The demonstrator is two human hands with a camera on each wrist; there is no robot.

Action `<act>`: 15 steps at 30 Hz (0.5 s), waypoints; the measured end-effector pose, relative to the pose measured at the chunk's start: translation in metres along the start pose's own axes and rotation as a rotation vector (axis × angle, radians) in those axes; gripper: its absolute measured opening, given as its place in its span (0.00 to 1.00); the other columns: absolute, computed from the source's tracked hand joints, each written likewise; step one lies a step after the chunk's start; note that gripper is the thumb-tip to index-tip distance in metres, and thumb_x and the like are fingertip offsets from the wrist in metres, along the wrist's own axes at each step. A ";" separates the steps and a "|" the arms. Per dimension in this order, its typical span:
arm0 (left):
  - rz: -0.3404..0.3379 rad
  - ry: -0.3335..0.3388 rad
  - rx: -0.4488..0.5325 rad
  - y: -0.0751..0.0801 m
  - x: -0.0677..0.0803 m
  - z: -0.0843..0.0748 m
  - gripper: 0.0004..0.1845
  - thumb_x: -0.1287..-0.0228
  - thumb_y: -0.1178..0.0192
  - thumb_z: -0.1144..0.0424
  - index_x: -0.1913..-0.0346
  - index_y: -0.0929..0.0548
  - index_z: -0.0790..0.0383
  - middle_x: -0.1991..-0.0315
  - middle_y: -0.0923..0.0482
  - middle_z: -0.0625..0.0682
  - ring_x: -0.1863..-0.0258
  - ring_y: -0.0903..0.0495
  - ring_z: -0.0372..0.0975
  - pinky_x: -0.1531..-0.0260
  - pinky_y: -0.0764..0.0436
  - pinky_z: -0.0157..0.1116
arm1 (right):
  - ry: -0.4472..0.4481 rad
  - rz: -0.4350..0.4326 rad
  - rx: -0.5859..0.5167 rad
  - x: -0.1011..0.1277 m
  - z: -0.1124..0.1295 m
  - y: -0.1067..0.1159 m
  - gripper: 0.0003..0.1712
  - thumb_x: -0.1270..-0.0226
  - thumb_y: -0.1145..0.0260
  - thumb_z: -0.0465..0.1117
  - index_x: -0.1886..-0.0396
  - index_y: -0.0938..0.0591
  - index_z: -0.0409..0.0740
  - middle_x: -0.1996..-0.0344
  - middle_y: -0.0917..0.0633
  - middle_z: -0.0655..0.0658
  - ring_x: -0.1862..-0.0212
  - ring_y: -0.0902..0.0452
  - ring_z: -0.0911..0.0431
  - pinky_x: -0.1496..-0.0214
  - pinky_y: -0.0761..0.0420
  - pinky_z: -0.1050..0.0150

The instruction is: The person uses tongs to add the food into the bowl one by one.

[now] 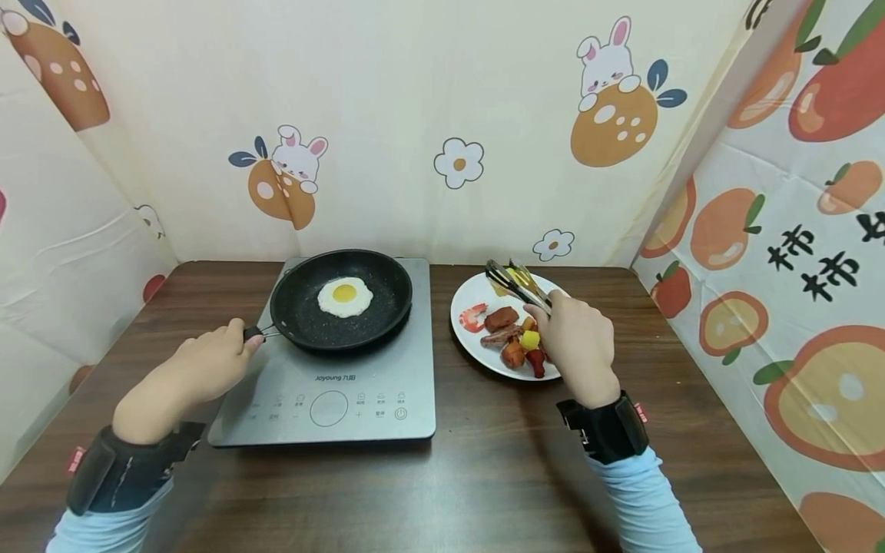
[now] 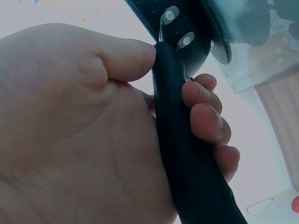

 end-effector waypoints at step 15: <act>0.001 0.010 0.003 0.001 0.000 0.000 0.22 0.16 0.62 0.55 0.51 0.33 0.77 0.69 0.29 0.60 0.69 0.28 0.49 0.67 0.33 0.44 | 0.093 -0.098 -0.056 -0.007 0.065 0.008 0.22 0.27 0.36 0.60 0.64 0.20 0.45 0.82 0.23 0.46 0.79 0.28 0.49 0.82 0.38 0.59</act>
Point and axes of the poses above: each hand's wrist, its own x-axis away from the middle knuckle, its own y-axis out of the back of the hand, z = x × y, the point moved 9 cm from there along -x, towards the middle knuckle
